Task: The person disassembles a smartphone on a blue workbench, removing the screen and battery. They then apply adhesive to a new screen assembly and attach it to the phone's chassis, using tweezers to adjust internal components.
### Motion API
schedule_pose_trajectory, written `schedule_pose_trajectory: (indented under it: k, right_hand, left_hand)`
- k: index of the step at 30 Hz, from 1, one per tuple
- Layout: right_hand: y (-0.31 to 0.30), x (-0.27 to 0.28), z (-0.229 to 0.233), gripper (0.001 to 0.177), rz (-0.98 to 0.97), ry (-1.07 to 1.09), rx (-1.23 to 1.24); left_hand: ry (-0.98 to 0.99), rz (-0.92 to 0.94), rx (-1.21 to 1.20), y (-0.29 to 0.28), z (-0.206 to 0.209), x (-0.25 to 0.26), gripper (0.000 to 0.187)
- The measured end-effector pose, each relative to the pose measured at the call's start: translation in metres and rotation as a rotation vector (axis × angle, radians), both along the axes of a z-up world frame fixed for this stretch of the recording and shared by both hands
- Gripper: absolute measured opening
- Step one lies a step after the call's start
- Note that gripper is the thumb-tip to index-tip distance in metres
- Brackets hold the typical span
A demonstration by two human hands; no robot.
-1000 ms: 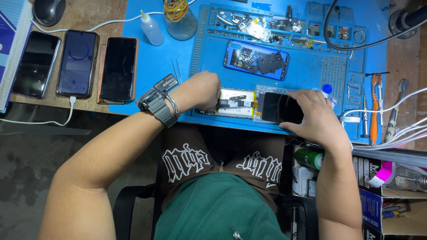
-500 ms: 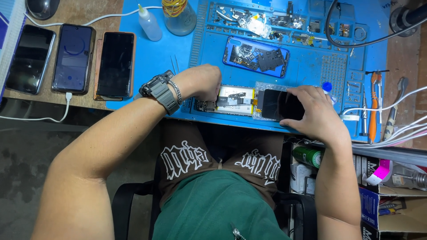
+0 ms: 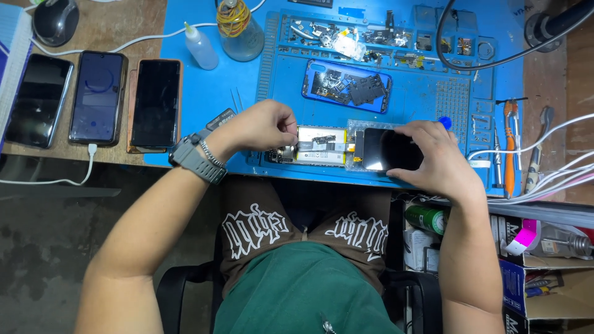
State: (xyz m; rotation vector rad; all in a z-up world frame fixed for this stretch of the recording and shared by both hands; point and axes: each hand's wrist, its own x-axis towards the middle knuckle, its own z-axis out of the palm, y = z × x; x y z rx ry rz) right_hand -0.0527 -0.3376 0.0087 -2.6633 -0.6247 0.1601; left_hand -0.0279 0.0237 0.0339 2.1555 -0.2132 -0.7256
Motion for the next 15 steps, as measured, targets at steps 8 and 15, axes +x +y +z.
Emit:
schedule_pose_trajectory:
  k: [8, 15]
  right_hand:
    - [-0.016, 0.007, 0.017, 0.078, 0.088, 0.080, 0.290]
    - [-0.042, 0.005, 0.023, 0.079, 0.206, -0.016, 0.588]
  left_hand:
    - [-0.028, 0.151, -0.207, 0.005, -0.009, -0.012, 0.011]
    - [-0.321, -0.048, -0.010, -0.010, -0.025, -0.015, 0.021]
